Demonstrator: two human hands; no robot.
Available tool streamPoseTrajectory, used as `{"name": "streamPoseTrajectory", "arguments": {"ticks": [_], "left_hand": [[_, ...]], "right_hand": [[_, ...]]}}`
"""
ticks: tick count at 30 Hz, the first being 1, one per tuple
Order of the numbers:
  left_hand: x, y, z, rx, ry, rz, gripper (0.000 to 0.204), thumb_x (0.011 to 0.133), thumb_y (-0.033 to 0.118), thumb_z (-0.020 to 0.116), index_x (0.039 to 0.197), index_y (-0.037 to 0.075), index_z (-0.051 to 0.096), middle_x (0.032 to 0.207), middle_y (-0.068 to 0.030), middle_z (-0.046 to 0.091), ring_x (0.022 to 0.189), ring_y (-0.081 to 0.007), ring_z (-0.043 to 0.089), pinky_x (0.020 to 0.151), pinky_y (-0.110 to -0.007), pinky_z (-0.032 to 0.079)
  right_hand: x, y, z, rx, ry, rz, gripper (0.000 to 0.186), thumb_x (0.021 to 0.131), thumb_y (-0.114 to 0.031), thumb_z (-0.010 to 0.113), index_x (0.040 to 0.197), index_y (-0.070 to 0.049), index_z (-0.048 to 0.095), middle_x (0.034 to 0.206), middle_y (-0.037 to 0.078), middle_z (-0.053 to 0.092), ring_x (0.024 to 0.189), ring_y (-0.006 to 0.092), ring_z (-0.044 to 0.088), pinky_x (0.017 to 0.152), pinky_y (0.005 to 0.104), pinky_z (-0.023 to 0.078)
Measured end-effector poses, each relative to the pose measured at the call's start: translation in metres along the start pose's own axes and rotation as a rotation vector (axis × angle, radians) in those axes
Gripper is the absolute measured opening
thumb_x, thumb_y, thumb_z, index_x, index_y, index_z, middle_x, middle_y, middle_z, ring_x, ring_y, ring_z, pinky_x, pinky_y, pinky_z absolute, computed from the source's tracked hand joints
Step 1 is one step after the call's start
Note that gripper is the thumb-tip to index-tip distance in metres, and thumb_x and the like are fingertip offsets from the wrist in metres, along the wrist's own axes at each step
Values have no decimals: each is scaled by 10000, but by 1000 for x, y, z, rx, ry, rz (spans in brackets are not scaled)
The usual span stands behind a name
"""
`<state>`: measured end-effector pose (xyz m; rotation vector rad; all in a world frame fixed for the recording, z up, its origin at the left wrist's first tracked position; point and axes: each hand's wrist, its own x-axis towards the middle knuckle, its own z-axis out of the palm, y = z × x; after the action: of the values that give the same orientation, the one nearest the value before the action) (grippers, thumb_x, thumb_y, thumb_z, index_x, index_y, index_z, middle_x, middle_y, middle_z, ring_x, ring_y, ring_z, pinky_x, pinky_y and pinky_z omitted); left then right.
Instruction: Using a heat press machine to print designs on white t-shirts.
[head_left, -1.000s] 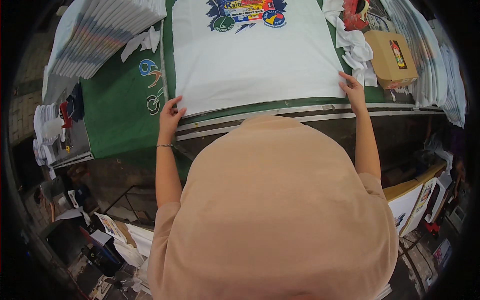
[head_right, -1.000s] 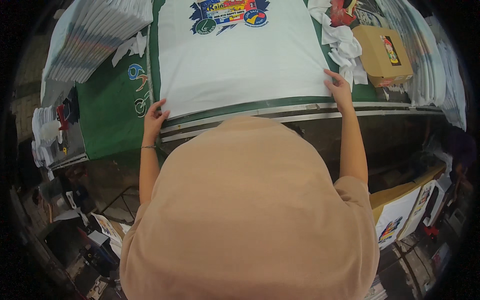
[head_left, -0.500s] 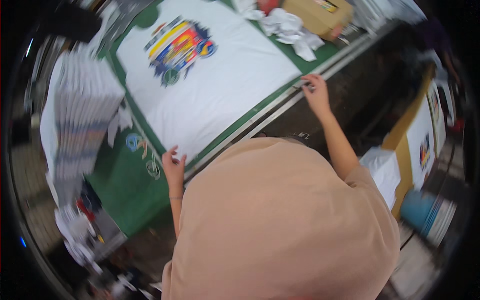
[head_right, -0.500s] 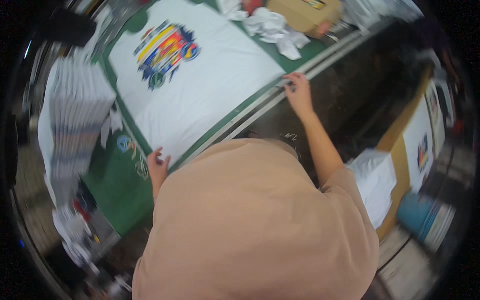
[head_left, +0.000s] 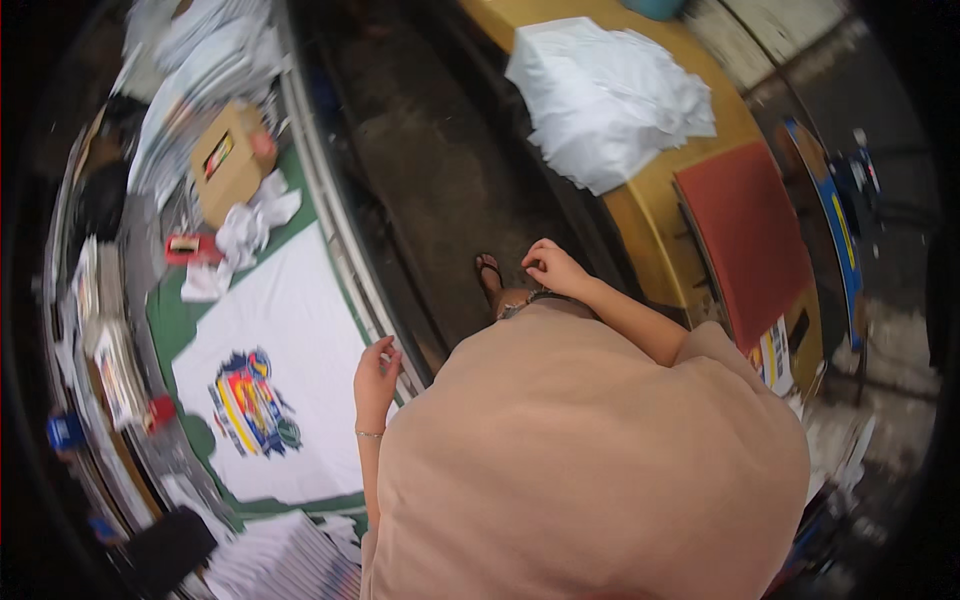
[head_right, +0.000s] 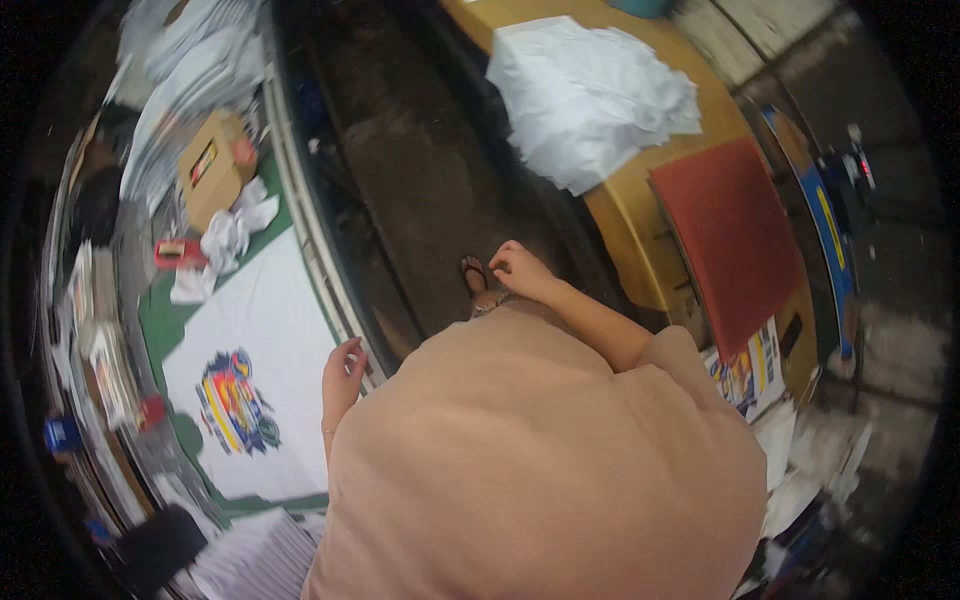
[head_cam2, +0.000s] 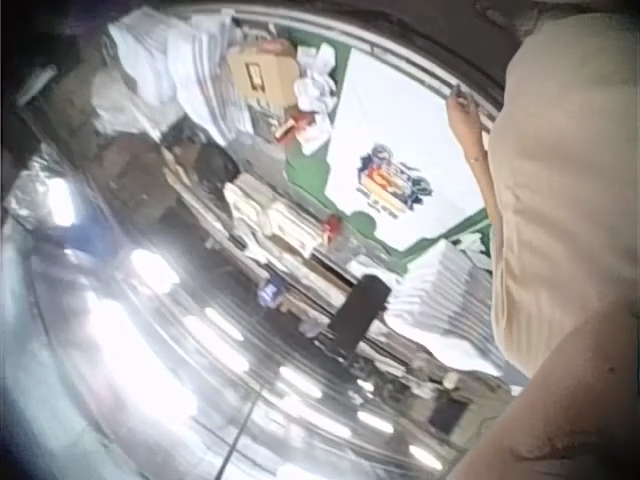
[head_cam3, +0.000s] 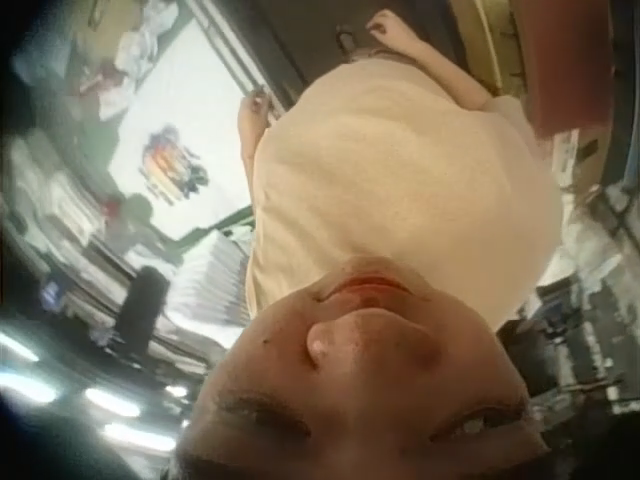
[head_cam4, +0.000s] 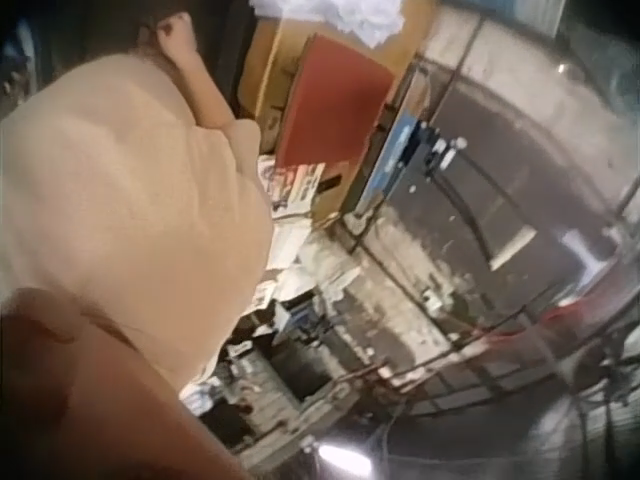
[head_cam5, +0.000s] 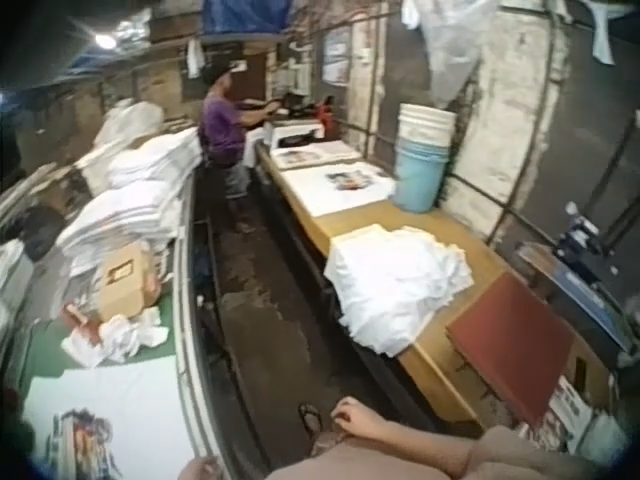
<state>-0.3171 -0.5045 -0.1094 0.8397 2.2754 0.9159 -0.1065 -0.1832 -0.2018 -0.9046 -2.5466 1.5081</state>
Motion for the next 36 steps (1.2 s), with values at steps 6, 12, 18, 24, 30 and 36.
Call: {"name": "streamPoseTrajectory", "arguments": {"ticks": [6, 12, 18, 24, 30, 36], "left_hand": [[58, 56, 32, -19, -78, 201, 268, 853, 122, 628, 1107, 38, 607, 854, -50, 617, 730, -123, 546, 645, -260, 451], [122, 102, 73, -68, -300, 294, 253, 855, 116, 626, 1092, 30, 616, 855, -67, 623, 712, -134, 540, 642, -260, 447], [216, 126, 102, -27, -327, 322, 259, 843, 123, 636, 1083, 26, 619, 847, -79, 621, 695, -135, 536, 624, -255, 441], [314, 158, 113, -31, -370, 124, 286, 849, 168, 632, 1095, 23, 614, 843, -80, 621, 702, -140, 542, 642, -269, 451], [424, 205, 124, 71, -435, 185, 270, 861, 161, 625, 1094, 25, 615, 832, -54, 607, 709, -107, 530, 644, -251, 444], [586, 252, 177, -122, -696, 372, 264, 861, 136, 624, 1091, 8, 602, 869, -72, 633, 767, -111, 566, 710, -244, 464]], "right_hand": [[-5, 47, -53, 114, 669, 29, 121, 780, -141, 658, 849, -42, 671, 883, 120, 615, 833, 265, 594, 743, 340, 484], [76, 99, -159, 345, 1079, 248, 250, 848, -237, 651, 976, -23, 638, 782, 29, 609, 646, 113, 553, 537, 262, 466], [160, 233, -309, 723, 1791, 539, 188, 780, -125, 643, 942, -29, 646, 865, 73, 640, 698, 184, 590, 582, 305, 490], [157, 321, -368, 432, 1746, 1045, 216, 730, -82, 587, 924, -54, 676, 971, 153, 664, 897, 291, 627, 796, 376, 498], [159, 340, -362, 55, 1532, 1211, 212, 734, -129, 583, 919, -111, 683, 1001, 164, 637, 992, 322, 590, 900, 398, 446], [131, 357, -355, -223, 1496, 1303, 124, 726, -138, 629, 835, -81, 648, 888, 154, 632, 860, 325, 605, 814, 391, 470]]}}
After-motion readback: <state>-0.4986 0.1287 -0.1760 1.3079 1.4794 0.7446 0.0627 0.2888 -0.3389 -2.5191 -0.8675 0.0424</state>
